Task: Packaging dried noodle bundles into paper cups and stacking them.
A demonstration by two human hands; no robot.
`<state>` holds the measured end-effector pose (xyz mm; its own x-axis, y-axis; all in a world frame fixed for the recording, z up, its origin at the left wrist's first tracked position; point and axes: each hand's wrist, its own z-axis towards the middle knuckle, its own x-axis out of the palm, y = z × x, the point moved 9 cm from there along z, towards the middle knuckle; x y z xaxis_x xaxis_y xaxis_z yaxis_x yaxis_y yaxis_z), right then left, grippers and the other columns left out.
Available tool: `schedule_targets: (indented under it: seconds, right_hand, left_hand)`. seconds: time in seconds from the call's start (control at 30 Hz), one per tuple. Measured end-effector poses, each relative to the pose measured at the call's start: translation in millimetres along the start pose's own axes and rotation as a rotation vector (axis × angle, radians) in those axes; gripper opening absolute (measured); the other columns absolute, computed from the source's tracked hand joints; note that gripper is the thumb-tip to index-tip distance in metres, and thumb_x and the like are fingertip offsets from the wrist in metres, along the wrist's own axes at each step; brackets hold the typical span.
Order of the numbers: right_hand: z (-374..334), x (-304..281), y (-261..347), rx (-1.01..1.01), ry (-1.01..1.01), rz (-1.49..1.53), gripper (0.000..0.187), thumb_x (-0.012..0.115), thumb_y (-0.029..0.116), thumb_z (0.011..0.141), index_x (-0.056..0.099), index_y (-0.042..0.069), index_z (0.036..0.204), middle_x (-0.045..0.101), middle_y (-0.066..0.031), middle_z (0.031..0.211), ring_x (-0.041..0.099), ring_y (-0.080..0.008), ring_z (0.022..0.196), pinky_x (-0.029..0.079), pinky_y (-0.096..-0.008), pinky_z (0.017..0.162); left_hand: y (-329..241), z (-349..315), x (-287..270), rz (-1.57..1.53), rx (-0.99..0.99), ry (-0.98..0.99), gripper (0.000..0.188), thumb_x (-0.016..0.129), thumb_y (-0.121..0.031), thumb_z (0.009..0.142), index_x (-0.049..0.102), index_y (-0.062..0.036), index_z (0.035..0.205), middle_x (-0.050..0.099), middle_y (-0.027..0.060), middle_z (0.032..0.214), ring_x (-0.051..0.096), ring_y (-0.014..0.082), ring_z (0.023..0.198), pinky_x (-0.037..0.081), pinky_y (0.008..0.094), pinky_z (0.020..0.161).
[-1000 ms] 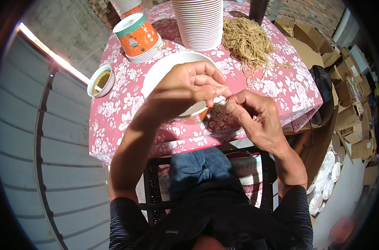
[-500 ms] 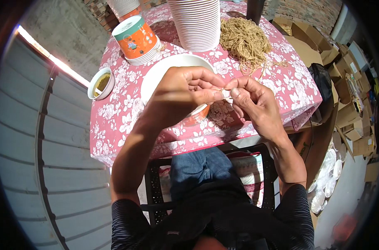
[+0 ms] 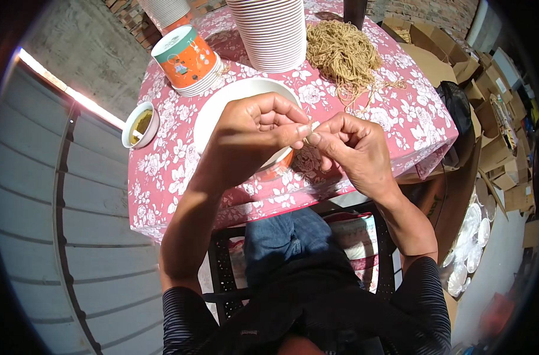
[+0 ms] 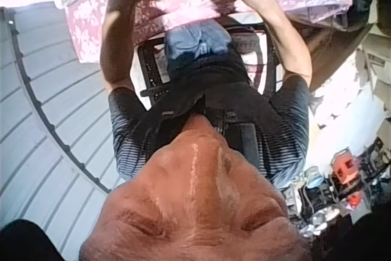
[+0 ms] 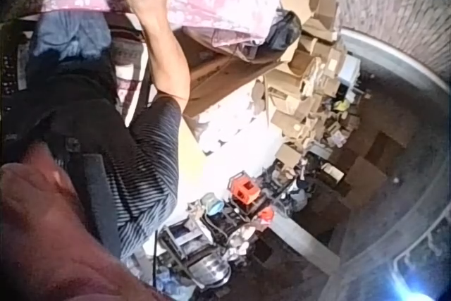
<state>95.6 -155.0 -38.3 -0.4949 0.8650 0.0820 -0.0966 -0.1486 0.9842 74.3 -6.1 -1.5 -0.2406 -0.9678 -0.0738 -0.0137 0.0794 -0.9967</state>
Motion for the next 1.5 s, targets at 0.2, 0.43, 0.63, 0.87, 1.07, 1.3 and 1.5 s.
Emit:
schedule_targets:
  seconds: [0.2,0.43,0.63,0.87,1.07,1.3,1.5]
  right_hand:
    - [-3.6,0.3,4.0,-0.201,-0.121,-0.106,0.013,0.072,0.008,0.097,0.070,-0.004,0.095,0.065,0.0008,0.068,0.056,-0.0017,0.059,0.042,-0.0197,0.051]
    - [-7.9,5.8,21.2,-0.392,-0.143,-0.336,0.010,0.072,0.002,0.091,0.069,-0.004,0.098,0.062,0.0013,0.064,0.054,-0.0013,0.058,0.041,-0.0213,0.049]
    - [-5.8,5.7,23.9,-0.415,-0.131,-0.335,0.010,0.071,0.001,0.090,0.068,-0.003,0.098,0.062,0.0003,0.063,0.054,-0.0019,0.056,0.042,-0.0221,0.049]
    - [-4.8,7.7,23.7,-0.404,-0.122,-0.350,0.009,0.070,0.001,0.091,0.068,-0.003,0.099,0.062,0.0003,0.064,0.055,-0.0024,0.056,0.042,-0.0225,0.048]
    - [-4.6,5.3,23.5,-0.400,-0.140,-0.315,0.010,0.070,0.002,0.091,0.068,-0.004,0.099,0.061,0.0004,0.063,0.054,-0.0027,0.056,0.041,-0.0229,0.048]
    - [-3.6,1.5,18.2,-0.389,-0.128,-0.294,0.009,0.069,0.001,0.092,0.068,-0.004,0.099,0.059,0.0019,0.063,0.051,-0.0019,0.056,0.039,-0.0235,0.048]
    - [-0.2,2.8,16.8,-0.313,-0.083,-0.216,0.008,0.067,0.001,0.093,0.066,-0.005,0.099,0.054,0.0046,0.065,0.047,-0.0007,0.059,0.038,-0.0221,0.050]
  left_hand:
    - [-8.7,-6.7,0.2,0.147,0.125,-0.167,0.016,0.073,-0.006,0.092,0.066,0.0040,0.102,0.072,0.0090,0.093,0.070,0.0116,0.086,0.057,0.0239,0.079]
    - [-31.9,-23.1,5.4,0.502,0.356,-0.405,0.007,0.068,-0.005,0.092,0.068,0.0016,0.093,0.072,0.0093,0.081,0.071,0.0158,0.074,0.056,0.0290,0.068]
    - [-54.8,-39.6,25.9,0.802,0.807,-0.317,0.008,0.061,0.001,0.094,0.068,0.0042,0.091,0.070,0.0164,0.092,0.068,0.0317,0.072,0.053,0.0387,0.066]
    - [-54.3,-35.7,20.2,0.779,0.656,-0.381,0.007,0.061,0.003,0.093,0.065,0.0073,0.090,0.070,0.0156,0.095,0.068,0.0323,0.077,0.053,0.0399,0.067]
    - [-54.5,-39.0,33.2,0.963,0.771,-0.307,0.003,0.064,0.006,0.087,0.061,0.0051,0.087,0.071,0.0145,0.098,0.067,0.0349,0.082,0.054,0.0419,0.069]
    - [-49.8,-29.9,34.9,1.059,0.703,-0.293,0.009,0.064,0.005,0.083,0.061,0.0026,0.091,0.065,0.0139,0.092,0.064,0.0358,0.079,0.052,0.0458,0.068]
    - [-45.1,-21.4,25.8,0.910,0.687,-0.066,0.006,0.064,-0.005,0.092,0.063,0.0007,0.092,0.062,0.0124,0.084,0.063,0.0308,0.075,0.052,0.0393,0.068]
